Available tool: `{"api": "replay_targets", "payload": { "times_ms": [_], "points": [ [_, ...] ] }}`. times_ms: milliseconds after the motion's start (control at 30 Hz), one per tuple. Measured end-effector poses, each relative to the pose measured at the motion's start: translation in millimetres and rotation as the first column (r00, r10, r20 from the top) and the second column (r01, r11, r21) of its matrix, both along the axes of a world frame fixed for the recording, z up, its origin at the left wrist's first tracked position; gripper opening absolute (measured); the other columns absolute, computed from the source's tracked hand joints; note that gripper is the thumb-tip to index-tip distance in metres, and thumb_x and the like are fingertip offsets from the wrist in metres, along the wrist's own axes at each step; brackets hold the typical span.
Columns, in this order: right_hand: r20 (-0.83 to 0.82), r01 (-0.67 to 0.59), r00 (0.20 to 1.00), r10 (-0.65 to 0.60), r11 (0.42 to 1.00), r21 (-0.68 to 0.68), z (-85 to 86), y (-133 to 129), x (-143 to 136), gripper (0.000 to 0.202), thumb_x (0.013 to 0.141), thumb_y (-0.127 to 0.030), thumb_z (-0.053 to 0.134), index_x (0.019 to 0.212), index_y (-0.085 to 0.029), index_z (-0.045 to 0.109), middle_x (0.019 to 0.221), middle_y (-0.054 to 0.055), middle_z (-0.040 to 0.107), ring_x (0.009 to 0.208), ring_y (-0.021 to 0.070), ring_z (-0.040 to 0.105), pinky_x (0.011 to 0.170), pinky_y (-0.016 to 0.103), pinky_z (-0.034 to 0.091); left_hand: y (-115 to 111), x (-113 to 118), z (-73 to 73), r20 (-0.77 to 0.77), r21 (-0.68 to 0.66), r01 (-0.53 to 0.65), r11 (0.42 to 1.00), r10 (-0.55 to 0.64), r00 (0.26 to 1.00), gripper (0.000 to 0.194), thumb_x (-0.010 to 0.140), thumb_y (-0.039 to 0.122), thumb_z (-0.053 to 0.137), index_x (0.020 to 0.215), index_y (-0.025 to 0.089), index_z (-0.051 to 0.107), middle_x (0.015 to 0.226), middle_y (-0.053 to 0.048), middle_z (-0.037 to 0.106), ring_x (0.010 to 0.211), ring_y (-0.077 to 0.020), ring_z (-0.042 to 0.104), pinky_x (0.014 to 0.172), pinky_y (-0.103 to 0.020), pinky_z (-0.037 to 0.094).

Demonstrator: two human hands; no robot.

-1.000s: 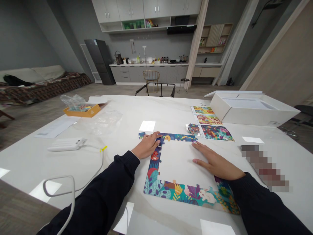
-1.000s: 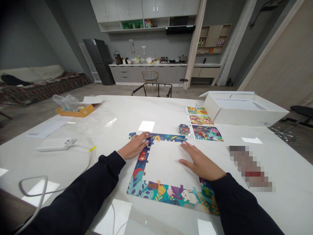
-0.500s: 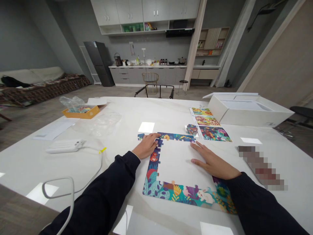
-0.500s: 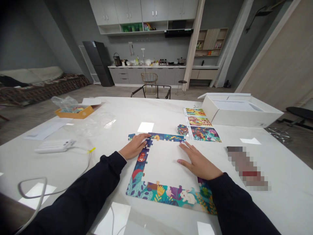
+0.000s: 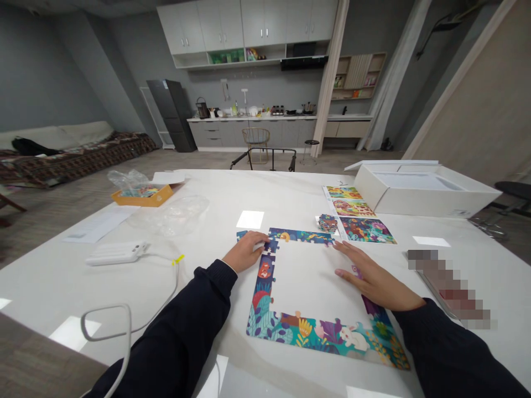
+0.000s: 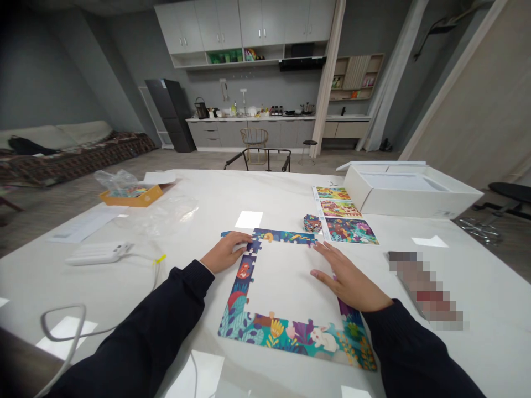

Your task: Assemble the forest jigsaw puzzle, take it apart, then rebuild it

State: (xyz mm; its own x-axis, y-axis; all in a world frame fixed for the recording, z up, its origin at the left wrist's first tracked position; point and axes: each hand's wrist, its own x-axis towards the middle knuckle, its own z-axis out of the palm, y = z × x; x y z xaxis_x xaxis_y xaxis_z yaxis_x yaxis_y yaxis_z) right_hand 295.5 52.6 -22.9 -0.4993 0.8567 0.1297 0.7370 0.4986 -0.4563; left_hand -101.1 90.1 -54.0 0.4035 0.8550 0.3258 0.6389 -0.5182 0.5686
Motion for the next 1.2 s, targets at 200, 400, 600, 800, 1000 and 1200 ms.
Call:
{"api": "replay_targets", "payload": {
  "times_ms": [200,400,600,800,1000,1200],
  "points": [
    [-0.014,0.013,1.0,-0.013,1.0,0.01,0.5,0.0,-0.7,0.073,0.099,-0.067,0.044,0.157,-0.022,0.042,0.165,0.012,0.04,0.156,0.0327,0.028,0.128,0.055,0.027,8.0,-4.8,3.3,0.003,-0.073,-0.001,0.997,0.001,1.0,0.024,0.092,0.024,0.066,0.114,0.024,0.075,0.127,-0.008,0.071,0.12,-0.0263,0.064,0.102,-0.043,0.056],
    [-0.025,0.026,0.999,-0.026,1.0,0.002,1.2,-1.0,-1.2,0.075,0.1,-0.068,0.043,0.155,-0.018,0.044,0.164,0.015,0.042,0.155,0.0333,0.033,0.129,0.055,0.026,9.6,-2.3,8.2,-0.01,-0.083,0.016,0.996,-0.017,1.0,0.02,0.091,0.026,0.069,0.11,0.024,0.077,0.125,-0.008,0.072,0.121,-0.0277,0.063,0.11,-0.047,0.05],
    [-0.06,0.047,0.997,-0.045,0.998,0.041,1.6,-0.5,-2.2,0.069,0.1,-0.065,0.046,0.153,-0.022,0.047,0.161,0.014,0.047,0.152,0.0339,0.038,0.127,0.056,0.031,9.0,-1.9,8.8,-0.01,-0.093,0.039,0.995,-0.04,0.999,0.022,0.092,0.025,0.067,0.114,0.023,0.071,0.122,-0.009,0.071,0.112,-0.0267,0.064,0.099,-0.044,0.055],
    [-0.077,0.063,0.995,-0.059,0.997,0.052,0.9,-0.2,-2.7,0.067,0.101,-0.065,0.045,0.153,-0.022,0.048,0.159,0.014,0.049,0.15,0.0329,0.041,0.127,0.056,0.031,7.4,-1.9,9.2,0.011,-0.096,0.066,0.993,-0.065,0.998,0.019,0.092,0.021,0.066,0.111,0.023,0.068,0.123,-0.008,0.069,0.117,-0.0266,0.061,0.1,-0.042,0.052],
    [-0.082,0.088,0.993,-0.083,0.994,0.06,0.4,-0.5,-1.9,0.065,0.1,-0.065,0.045,0.151,-0.025,0.051,0.158,0.013,0.051,0.148,0.0332,0.044,0.125,0.055,0.036,6.2,-1.7,3.7,0.03,-0.104,0.054,0.993,-0.051,0.998,0.027,0.092,0.015,0.062,0.117,0.024,0.062,0.12,-0.008,0.064,0.114,-0.0257,0.057,0.103,-0.044,0.049],
    [-0.076,0.096,0.993,-0.09,0.993,0.075,-1.7,0.3,0.2,0.065,0.1,-0.064,0.045,0.152,-0.025,0.048,0.159,0.014,0.049,0.149,0.0335,0.044,0.125,0.056,0.035,6.3,-5.7,-0.2,0.045,-0.113,0.064,0.992,-0.059,0.997,0.028,0.092,0.014,0.062,0.118,0.024,0.063,0.119,-0.008,0.062,0.113,-0.0251,0.056,0.104,-0.044,0.048]
  ]
}}
